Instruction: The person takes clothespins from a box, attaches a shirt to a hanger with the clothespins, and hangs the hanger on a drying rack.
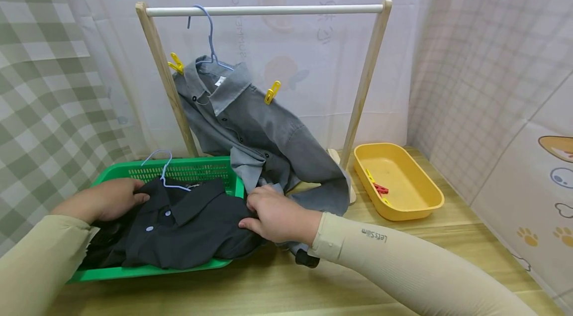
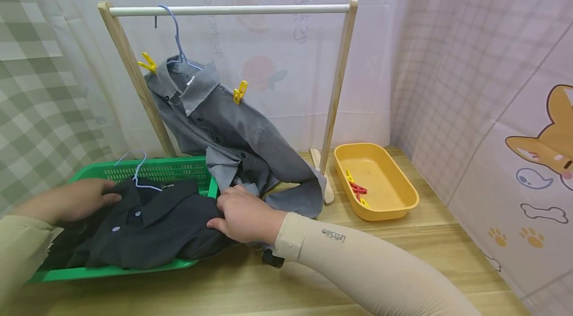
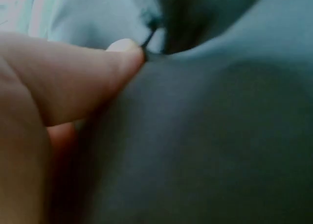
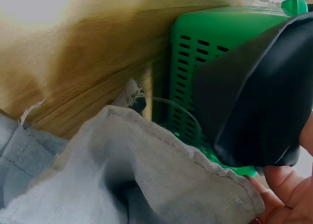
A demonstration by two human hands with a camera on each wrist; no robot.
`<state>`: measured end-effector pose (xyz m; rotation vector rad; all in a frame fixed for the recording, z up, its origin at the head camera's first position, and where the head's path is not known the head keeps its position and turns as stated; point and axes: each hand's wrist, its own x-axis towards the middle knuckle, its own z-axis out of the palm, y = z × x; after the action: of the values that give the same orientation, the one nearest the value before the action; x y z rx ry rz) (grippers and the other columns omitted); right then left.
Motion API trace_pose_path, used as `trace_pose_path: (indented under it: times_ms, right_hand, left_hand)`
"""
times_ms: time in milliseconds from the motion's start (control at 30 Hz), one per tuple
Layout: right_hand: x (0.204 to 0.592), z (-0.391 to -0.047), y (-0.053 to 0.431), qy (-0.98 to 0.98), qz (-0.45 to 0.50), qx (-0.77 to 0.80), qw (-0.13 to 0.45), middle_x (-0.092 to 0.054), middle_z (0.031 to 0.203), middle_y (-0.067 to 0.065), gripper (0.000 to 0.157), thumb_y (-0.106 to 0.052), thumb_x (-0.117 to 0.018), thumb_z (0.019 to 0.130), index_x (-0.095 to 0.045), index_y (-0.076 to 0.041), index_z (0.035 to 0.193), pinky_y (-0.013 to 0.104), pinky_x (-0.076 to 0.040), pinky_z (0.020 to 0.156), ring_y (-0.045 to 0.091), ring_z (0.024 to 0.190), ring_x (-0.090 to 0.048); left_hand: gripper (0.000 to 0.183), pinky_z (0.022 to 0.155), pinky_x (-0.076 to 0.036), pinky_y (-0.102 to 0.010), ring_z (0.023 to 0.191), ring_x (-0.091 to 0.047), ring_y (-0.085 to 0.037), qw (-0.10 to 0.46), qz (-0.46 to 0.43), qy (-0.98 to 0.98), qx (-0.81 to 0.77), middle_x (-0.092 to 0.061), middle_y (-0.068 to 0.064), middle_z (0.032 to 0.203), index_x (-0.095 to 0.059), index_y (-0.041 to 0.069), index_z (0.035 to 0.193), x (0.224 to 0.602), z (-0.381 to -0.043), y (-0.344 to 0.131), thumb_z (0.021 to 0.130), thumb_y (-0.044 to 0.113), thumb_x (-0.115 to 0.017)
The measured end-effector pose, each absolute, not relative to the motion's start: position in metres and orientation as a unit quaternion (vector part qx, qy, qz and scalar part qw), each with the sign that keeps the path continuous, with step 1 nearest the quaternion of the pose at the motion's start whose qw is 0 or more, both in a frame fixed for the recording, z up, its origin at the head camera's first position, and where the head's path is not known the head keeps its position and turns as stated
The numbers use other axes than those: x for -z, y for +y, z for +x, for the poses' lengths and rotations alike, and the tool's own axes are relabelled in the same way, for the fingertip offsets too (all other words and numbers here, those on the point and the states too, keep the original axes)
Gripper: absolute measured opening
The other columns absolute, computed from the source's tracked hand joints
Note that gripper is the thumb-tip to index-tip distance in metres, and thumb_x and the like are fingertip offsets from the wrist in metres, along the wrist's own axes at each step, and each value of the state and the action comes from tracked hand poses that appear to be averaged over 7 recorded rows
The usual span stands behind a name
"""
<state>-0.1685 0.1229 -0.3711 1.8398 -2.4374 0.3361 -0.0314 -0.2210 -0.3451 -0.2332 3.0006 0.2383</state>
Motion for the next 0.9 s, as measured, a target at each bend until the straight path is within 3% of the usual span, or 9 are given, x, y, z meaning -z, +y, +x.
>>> trace_pose_path:
  times_ms: [233, 433, 600, 767, 900]
  right_hand:
    - [0.37, -0.173, 0.125, -0.787, 0.598, -0.143, 0.047, -0.037, 0.081, -0.004, 0.036, -0.045, -0.056, 0.089, -0.039, -0.016, 0.076, 0.027, -0.029, 0.071, 0.013, 0.083, -0.036]
    - [0.364, -0.18, 0.128, -0.782, 0.588, -0.193, 0.075, -0.037, 0.079, -0.003, 0.03, -0.035, -0.053, 0.094, -0.037, -0.016, 0.077, 0.027, -0.029, 0.069, 0.013, 0.079, -0.035]
    - [0.355, -0.187, 0.128, -0.777, 0.575, -0.231, 0.112, -0.04, 0.077, -0.005, 0.025, -0.032, -0.051, 0.096, -0.04, -0.017, 0.078, 0.025, -0.033, 0.066, 0.012, 0.073, -0.038]
    - [0.35, -0.19, 0.13, -0.779, 0.563, -0.254, 0.105, -0.047, 0.083, -0.007, 0.015, -0.031, -0.049, 0.096, -0.049, -0.017, 0.094, 0.023, -0.04, 0.066, 0.008, 0.074, -0.044]
    - [0.348, -0.19, 0.131, -0.763, 0.579, -0.274, 0.084, -0.053, 0.093, -0.009, 0.023, -0.039, -0.043, 0.098, -0.051, -0.019, 0.106, 0.022, -0.045, 0.071, 0.004, 0.08, -0.051]
  left_hand:
    - [0.024, 0.074, -0.045, -0.041, 0.089, -0.06, -0.026, -0.041, -0.076, 0.992, -0.093, -0.064, -0.005, 0.089, -0.061, 0.014, 0.1, 0.338, -0.031, -0.212, 0.096, 0.034, -0.048]
    - [0.032, 0.061, -0.035, -0.032, 0.07, -0.05, -0.019, -0.132, -0.094, 0.981, -0.11, -0.052, -0.002, 0.073, -0.056, 0.018, 0.085, 0.328, -0.03, -0.196, 0.099, 0.041, -0.038]
    - [0.031, 0.056, -0.031, -0.03, 0.061, -0.045, -0.019, -0.199, -0.085, 0.97, -0.108, -0.044, -0.002, 0.064, -0.052, 0.019, 0.08, 0.321, -0.032, -0.177, 0.098, 0.04, -0.039]
    - [0.026, 0.055, -0.031, -0.031, 0.061, -0.045, -0.02, -0.249, -0.084, 0.96, -0.095, -0.045, -0.002, 0.062, -0.052, 0.02, 0.078, 0.318, -0.034, -0.162, 0.097, 0.035, -0.044]
    - [0.027, 0.055, -0.031, -0.031, 0.058, -0.044, -0.019, -0.27, -0.078, 0.955, -0.093, -0.042, -0.002, 0.059, -0.051, 0.02, 0.076, 0.314, -0.036, -0.148, 0.097, 0.036, -0.044]
